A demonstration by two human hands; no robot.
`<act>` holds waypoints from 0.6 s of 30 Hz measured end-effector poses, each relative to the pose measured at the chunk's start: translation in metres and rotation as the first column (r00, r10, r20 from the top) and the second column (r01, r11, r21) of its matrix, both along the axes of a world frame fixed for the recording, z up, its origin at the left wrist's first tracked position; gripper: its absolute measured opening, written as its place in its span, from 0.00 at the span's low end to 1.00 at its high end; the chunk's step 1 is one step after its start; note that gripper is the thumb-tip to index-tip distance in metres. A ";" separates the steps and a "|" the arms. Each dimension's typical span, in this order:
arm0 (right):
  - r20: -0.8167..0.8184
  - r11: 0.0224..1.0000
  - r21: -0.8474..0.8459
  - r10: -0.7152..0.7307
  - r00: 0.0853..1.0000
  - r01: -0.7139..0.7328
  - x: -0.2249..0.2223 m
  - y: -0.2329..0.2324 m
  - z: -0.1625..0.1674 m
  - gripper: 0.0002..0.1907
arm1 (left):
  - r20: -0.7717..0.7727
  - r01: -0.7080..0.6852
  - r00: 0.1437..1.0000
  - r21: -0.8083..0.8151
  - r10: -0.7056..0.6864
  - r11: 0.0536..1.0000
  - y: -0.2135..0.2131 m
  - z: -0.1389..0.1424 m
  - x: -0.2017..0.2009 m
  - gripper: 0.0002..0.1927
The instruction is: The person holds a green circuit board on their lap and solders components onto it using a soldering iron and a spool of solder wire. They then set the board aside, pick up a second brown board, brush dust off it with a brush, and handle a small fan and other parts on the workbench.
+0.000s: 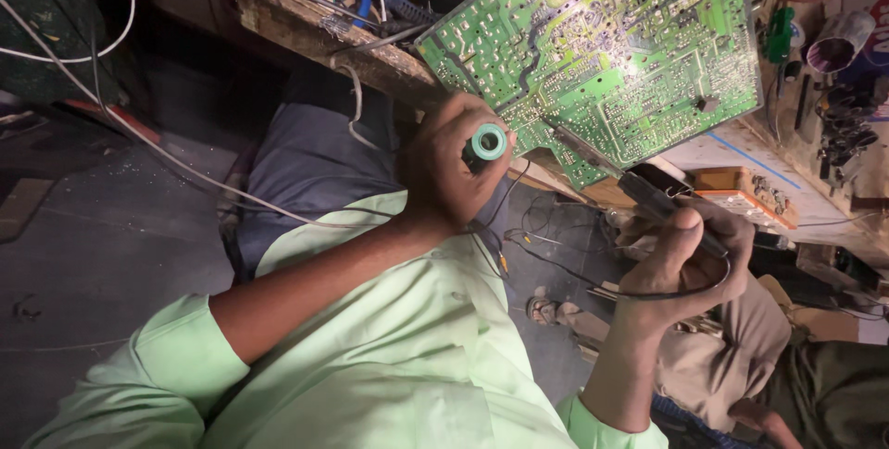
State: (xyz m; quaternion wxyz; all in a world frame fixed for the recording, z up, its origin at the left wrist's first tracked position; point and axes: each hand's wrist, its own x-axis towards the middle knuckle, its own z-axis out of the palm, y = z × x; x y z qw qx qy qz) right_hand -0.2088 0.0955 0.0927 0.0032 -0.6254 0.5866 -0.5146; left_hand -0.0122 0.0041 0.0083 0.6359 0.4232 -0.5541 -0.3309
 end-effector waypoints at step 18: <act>0.212 0.997 0.027 0.063 0.975 -0.070 -0.010 -0.008 -0.006 0.17 | -0.011 -0.011 1.000 -0.044 0.011 0.999 -0.002 0.004 -0.001 0.07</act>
